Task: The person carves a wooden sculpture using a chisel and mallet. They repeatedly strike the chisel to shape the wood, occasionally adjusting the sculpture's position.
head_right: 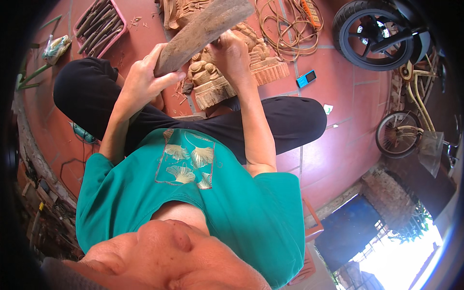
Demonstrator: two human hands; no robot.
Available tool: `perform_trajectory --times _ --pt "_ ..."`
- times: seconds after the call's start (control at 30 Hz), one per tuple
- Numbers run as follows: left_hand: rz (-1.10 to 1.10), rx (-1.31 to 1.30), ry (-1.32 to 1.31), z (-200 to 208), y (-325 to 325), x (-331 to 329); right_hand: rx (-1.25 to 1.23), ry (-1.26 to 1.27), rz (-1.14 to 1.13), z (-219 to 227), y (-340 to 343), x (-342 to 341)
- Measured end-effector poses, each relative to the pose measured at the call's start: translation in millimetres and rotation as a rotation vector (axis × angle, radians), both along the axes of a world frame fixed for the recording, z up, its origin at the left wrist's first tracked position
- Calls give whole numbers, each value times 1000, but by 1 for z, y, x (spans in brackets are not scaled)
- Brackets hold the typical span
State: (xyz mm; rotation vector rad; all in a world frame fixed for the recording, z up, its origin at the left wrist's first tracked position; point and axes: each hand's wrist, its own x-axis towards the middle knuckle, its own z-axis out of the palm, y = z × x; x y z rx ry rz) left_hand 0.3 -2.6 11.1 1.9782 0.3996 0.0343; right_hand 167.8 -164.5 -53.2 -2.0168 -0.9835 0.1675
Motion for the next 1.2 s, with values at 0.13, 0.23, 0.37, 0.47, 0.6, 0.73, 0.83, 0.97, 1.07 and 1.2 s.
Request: perform_trajectory --times 0.13,0.23,0.37,0.47,0.6,0.73,0.83,0.97,1.07,1.2 --pt "-23 54 -75 -5 3 1 -1 3 1 -4 1 1" --pt "15 -14 -250 6 5 2 22 29 28 -1 1 2" --pt "-40 20 -221 24 10 9 13 53 44 -1 0 3" --pt "-195 277 30 26 22 19 -54 6 47 -7 0 3" --pt "-336 302 46 31 43 38 -48 15 28 -5 -1 4" --pt "-376 405 -28 66 44 62 53 85 24 -16 -7 11" --pt "-301 328 -76 47 41 55 50 99 18 -10 -7 10" --pt "-299 221 -192 27 40 46 0 99 -28 -2 -8 5" --pt "-285 109 -153 28 44 46 58 243 -82 -9 -10 7" --pt "-262 39 -200 30 50 43 120 451 -163 -11 -15 18"
